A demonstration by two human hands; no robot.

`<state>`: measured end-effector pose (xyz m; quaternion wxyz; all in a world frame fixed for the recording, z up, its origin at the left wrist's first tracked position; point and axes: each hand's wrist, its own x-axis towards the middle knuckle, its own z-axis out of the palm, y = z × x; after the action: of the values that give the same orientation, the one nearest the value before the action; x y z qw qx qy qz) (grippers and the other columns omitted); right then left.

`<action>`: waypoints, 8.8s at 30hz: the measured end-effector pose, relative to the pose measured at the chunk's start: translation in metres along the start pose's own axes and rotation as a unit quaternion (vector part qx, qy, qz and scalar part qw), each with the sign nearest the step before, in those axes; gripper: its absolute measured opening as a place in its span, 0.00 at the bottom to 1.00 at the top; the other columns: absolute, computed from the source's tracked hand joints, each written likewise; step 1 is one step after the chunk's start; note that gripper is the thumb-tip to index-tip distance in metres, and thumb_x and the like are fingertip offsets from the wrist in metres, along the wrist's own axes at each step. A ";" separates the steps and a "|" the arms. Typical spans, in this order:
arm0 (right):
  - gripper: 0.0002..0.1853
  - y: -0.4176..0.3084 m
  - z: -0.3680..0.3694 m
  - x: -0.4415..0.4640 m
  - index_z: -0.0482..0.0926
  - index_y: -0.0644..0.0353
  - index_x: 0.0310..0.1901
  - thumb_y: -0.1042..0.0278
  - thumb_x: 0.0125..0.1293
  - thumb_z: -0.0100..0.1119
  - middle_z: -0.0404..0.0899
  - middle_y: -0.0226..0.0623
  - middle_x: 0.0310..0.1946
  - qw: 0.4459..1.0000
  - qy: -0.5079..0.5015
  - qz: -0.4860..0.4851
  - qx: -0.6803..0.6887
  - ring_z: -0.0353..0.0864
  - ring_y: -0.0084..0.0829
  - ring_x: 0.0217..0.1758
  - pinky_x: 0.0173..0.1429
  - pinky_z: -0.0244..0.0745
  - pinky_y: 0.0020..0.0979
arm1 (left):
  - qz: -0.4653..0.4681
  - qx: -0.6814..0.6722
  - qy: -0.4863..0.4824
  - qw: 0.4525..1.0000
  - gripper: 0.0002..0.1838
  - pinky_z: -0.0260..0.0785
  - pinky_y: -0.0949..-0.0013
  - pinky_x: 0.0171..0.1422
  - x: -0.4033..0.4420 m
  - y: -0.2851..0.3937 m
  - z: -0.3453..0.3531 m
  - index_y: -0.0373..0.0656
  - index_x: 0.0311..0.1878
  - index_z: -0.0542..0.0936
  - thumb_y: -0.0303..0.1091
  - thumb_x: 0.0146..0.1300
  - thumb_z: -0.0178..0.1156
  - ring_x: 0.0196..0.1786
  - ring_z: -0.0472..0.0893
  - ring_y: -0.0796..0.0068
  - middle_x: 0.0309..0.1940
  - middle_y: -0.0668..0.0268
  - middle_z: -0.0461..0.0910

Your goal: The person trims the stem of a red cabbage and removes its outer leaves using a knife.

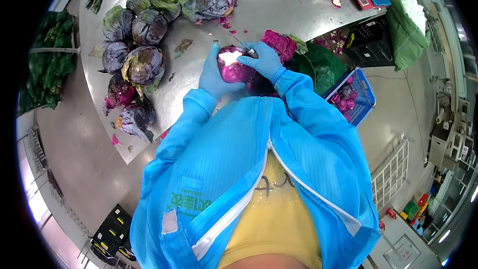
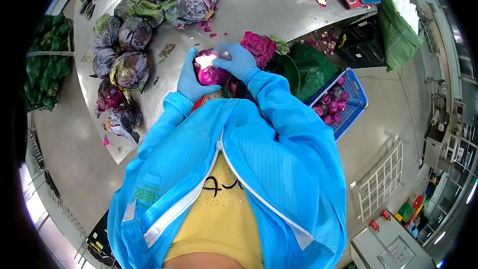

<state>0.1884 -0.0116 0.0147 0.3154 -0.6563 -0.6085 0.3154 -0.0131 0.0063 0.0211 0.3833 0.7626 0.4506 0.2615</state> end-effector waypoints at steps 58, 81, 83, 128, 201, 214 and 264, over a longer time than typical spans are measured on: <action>0.27 -0.025 -0.002 -0.036 0.52 0.32 0.69 0.42 0.70 0.34 0.79 0.47 0.27 0.976 -0.048 0.043 -0.207 0.79 0.47 0.29 0.33 0.71 0.42 | -0.011 0.068 0.080 0.994 0.64 0.58 0.58 0.67 -0.014 -0.005 0.021 0.31 0.65 0.51 0.51 0.28 0.77 0.62 0.63 0.54 0.59 0.49 0.58; 0.25 0.001 0.012 -0.022 0.77 0.47 0.52 0.45 0.55 0.58 0.82 0.43 0.37 0.981 0.124 0.150 -0.012 0.82 0.45 0.41 0.47 0.75 0.40 | 0.073 0.019 0.144 0.987 0.61 0.57 0.57 0.67 -0.026 -0.010 0.035 0.35 0.65 0.53 0.46 0.28 0.78 0.63 0.63 0.53 0.59 0.50 0.58; 0.20 0.053 0.018 -0.010 0.78 0.43 0.50 0.51 0.56 0.56 0.82 0.42 0.33 0.954 0.116 0.274 0.047 0.82 0.44 0.36 0.43 0.76 0.42 | 0.059 0.010 0.137 0.989 0.60 0.59 0.58 0.66 -0.033 -0.005 0.033 0.35 0.65 0.53 0.42 0.29 0.79 0.62 0.64 0.55 0.59 0.50 0.59; 0.31 -0.006 -0.007 -0.032 0.53 0.30 0.69 0.32 0.66 0.32 0.78 0.54 0.43 0.986 -0.145 0.060 -0.059 0.78 0.55 0.42 0.47 0.73 0.47 | 0.011 0.014 0.032 0.999 0.60 0.54 0.59 0.71 -0.008 -0.019 0.000 0.41 0.67 0.55 0.48 0.29 0.76 0.69 0.55 0.50 0.64 0.48 0.53; 0.36 -0.026 0.008 -0.029 0.67 0.44 0.61 0.44 0.50 0.64 0.75 0.40 0.44 0.996 -0.025 -0.037 -0.082 0.78 0.40 0.46 0.47 0.74 0.39 | -0.054 -0.185 0.092 0.977 0.51 0.63 0.64 0.65 -0.007 -0.044 0.010 0.39 0.62 0.53 0.38 0.40 0.77 0.60 0.67 0.66 0.57 0.57 0.63; 0.23 -0.036 0.006 -0.015 0.73 0.54 0.49 0.56 0.52 0.61 0.76 0.38 0.40 0.961 -0.036 -0.025 -0.274 0.78 0.45 0.39 0.40 0.74 0.41 | -0.082 0.002 0.087 0.993 0.49 0.64 0.63 0.61 0.008 -0.024 0.010 0.35 0.59 0.58 0.47 0.39 0.76 0.56 0.68 0.62 0.52 0.55 0.63; 0.11 -0.005 0.008 -0.011 0.76 0.60 0.38 0.68 0.56 0.66 0.74 0.28 0.27 0.920 -0.117 0.060 0.370 0.69 0.18 0.25 0.30 0.67 0.22 | -0.004 -0.091 -0.015 0.996 0.53 0.61 0.64 0.67 -0.001 -0.030 -0.013 0.39 0.63 0.55 0.31 0.33 0.78 0.62 0.66 0.65 0.59 0.58 0.62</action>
<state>0.1784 -0.0215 0.0139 0.4432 -0.4861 -0.4405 0.6110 -0.0377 0.0190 0.0039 0.4588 0.7267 0.4225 0.2878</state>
